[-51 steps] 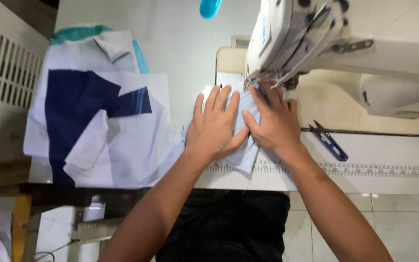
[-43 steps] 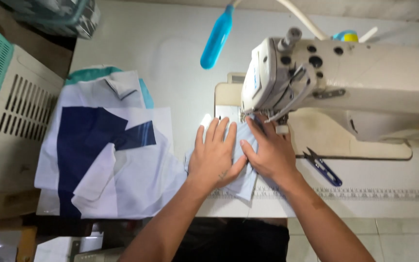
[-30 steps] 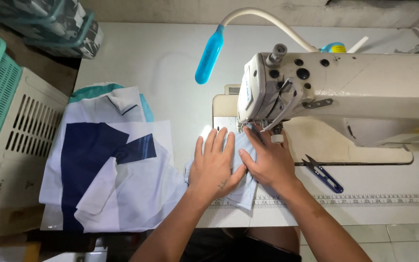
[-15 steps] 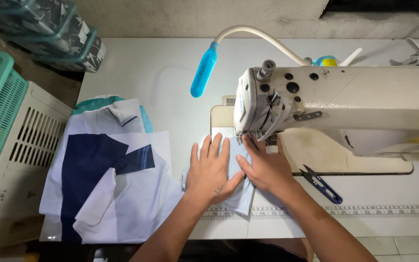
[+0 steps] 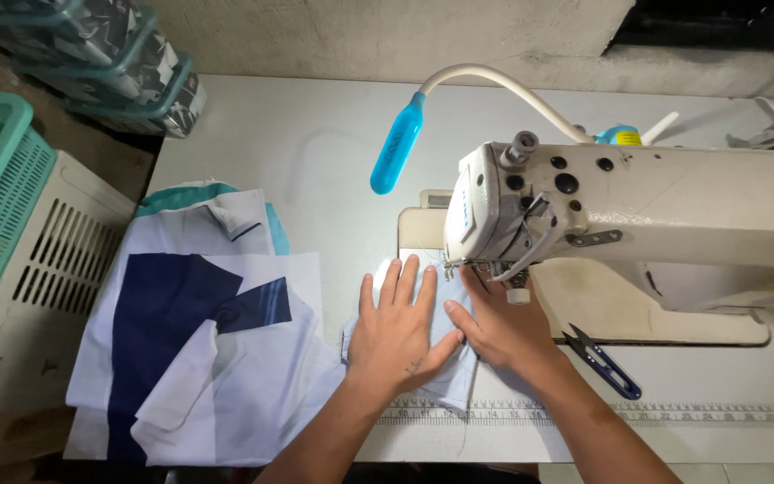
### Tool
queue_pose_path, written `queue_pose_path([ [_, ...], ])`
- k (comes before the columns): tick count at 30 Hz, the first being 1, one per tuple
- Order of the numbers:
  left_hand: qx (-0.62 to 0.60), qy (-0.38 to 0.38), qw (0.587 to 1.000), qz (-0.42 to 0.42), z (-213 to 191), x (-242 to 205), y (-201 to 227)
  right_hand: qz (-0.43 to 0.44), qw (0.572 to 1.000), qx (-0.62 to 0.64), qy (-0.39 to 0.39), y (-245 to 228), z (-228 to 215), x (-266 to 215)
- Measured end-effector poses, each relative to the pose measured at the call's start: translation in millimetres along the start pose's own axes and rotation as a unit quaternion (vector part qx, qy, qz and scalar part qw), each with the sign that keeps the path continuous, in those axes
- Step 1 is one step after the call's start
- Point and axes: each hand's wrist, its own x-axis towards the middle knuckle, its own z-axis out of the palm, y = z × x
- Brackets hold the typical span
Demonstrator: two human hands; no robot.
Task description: Trimming excess threads from fabric pieces using a thread nipper and organizing the pieces at a sewing workstation.
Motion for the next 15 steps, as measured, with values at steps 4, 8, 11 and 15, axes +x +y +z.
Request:
queue_pose_path([
  [4, 0.0, 0.017, 0.999, 0.035, 8, -7, -2, -0.009, 0.999, 0.022, -0.033, -5, -22, -3],
  [8, 0.089, 0.047, 0.994, 0.049, 23, -11, -7, 0.037, 0.989, 0.057, -0.134, -18, -44, -8],
  [11, 0.097, 0.044, 0.993, 0.046, 26, -13, -6, 0.002, 0.996, 0.044, -0.08, -11, -32, -13],
  [15, 0.093, 0.026, 0.994, 0.042, 22, -13, -4, -0.043, 0.999, 0.018, -0.013, -1, -14, -14],
])
